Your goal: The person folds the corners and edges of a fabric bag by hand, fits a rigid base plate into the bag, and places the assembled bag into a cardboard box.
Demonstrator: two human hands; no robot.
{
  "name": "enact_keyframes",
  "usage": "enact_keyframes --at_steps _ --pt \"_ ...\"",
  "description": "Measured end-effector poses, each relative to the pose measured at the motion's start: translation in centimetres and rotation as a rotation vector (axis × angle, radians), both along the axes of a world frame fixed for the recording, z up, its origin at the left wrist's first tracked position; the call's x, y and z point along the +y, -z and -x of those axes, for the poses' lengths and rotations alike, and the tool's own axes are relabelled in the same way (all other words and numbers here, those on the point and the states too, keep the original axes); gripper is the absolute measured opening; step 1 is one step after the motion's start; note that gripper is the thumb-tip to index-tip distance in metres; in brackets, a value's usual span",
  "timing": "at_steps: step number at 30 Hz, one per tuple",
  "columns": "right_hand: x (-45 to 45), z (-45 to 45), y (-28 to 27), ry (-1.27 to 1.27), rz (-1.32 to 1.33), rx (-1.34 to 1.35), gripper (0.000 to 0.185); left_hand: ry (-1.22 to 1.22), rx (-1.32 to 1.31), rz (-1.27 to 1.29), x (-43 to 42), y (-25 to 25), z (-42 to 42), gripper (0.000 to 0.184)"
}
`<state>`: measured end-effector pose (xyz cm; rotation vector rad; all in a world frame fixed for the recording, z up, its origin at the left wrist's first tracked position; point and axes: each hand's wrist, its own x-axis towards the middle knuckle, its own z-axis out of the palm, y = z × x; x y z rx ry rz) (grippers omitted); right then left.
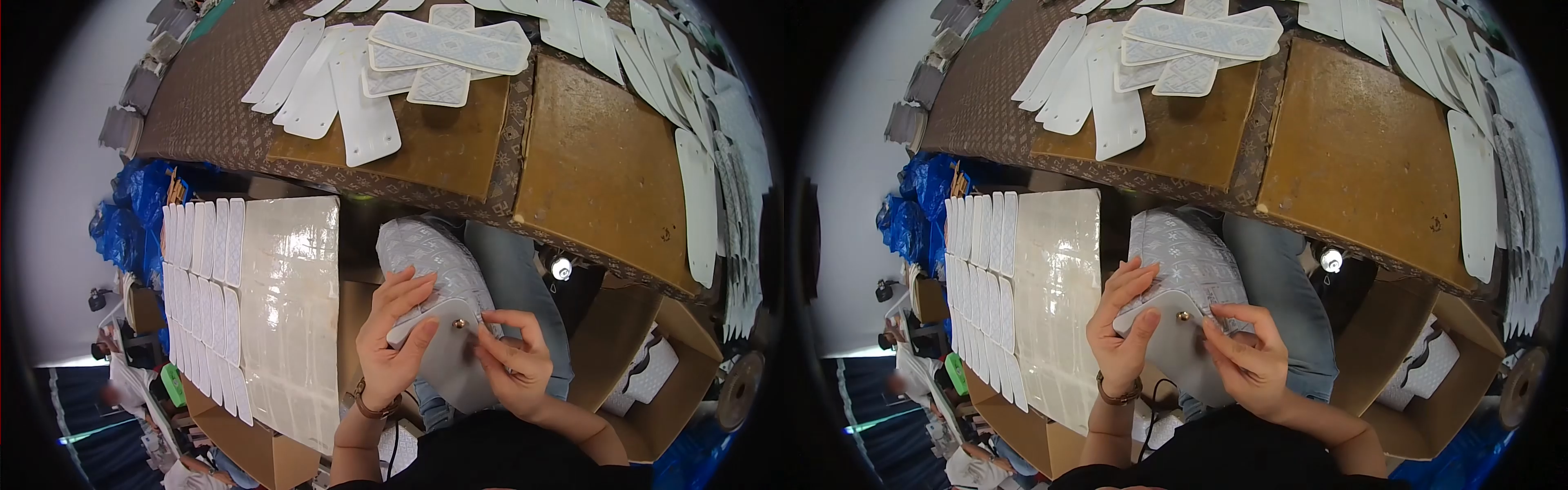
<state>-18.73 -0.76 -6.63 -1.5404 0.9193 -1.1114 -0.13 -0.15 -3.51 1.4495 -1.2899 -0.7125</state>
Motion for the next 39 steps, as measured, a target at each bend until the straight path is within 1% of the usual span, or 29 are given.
enact_keyframes --at_steps 3,10,14,17,23,26,27,30,31,33,34,35,37,38,39 --pt "-0.1 -0.1 0.1 -0.005 0.002 0.000 0.036 0.017 -0.014 -0.024 -0.1 -0.5 -0.1 0.038" --pt "-0.2 -0.5 0.0 0.011 0.044 -0.012 0.036 -0.053 -0.048 -0.074 -0.4 -0.6 0.2 0.030" --pt "-0.1 -0.5 -0.1 0.004 0.030 0.013 0.037 -0.019 -0.064 -0.054 -0.3 -0.2 -0.2 0.028" --pt "0.2 -0.8 0.3 0.022 0.079 -0.003 0.041 -0.027 -0.073 -0.082 -0.4 -0.6 -0.2 0.026" --pt "0.2 -0.6 0.1 0.003 0.057 0.010 0.043 -0.063 -0.149 -0.085 -0.9 -1.0 0.5 0.024" --pt "0.1 -0.6 -0.1 0.004 0.040 0.038 0.043 0.032 -0.126 -0.049 -1.0 -0.1 -0.5 0.031" --pt "0.0 -0.6 -0.2 0.009 0.035 0.038 0.042 0.029 -0.128 -0.048 -1.0 -0.5 -0.6 0.031" --pt "-0.3 -0.6 -0.4 0.019 0.017 0.036 0.039 0.083 -0.168 -0.147 -1.1 -2.4 -0.8 0.041" --pt "-0.3 -0.4 -1.1 -0.025 -0.090 0.047 0.037 0.084 -0.164 -0.158 -0.9 -2.3 -1.2 0.041" --pt "0.0 -0.1 -2.1 -0.125 -0.302 0.072 0.036 0.095 -0.239 -0.182 -0.6 -1.5 -2.7 0.049" --pt "0.6 0.5 -1.8 -0.136 -0.312 0.074 0.036 0.098 -0.279 -0.195 -0.4 -1.1 -3.5 0.052" --pt "1.4 1.7 -1.2 -0.173 -0.368 0.108 0.034 0.087 -0.277 -0.203 -0.4 -0.7 -4.3 0.052" --pt "3.0 4.3 0.3 -0.245 -0.476 0.179 0.032 -0.140 0.051 -0.316 -0.6 0.1 -5.5 0.053" --pt "3.7 5.4 1.1 -0.253 -0.478 0.183 0.032 -0.147 0.054 -0.319 -0.8 0.4 -5.7 0.053" --pt "4.4 6.6 2.0 -0.272 -0.549 0.226 0.031 -0.152 0.086 -0.287 -0.9 0.8 -5.9 0.051"
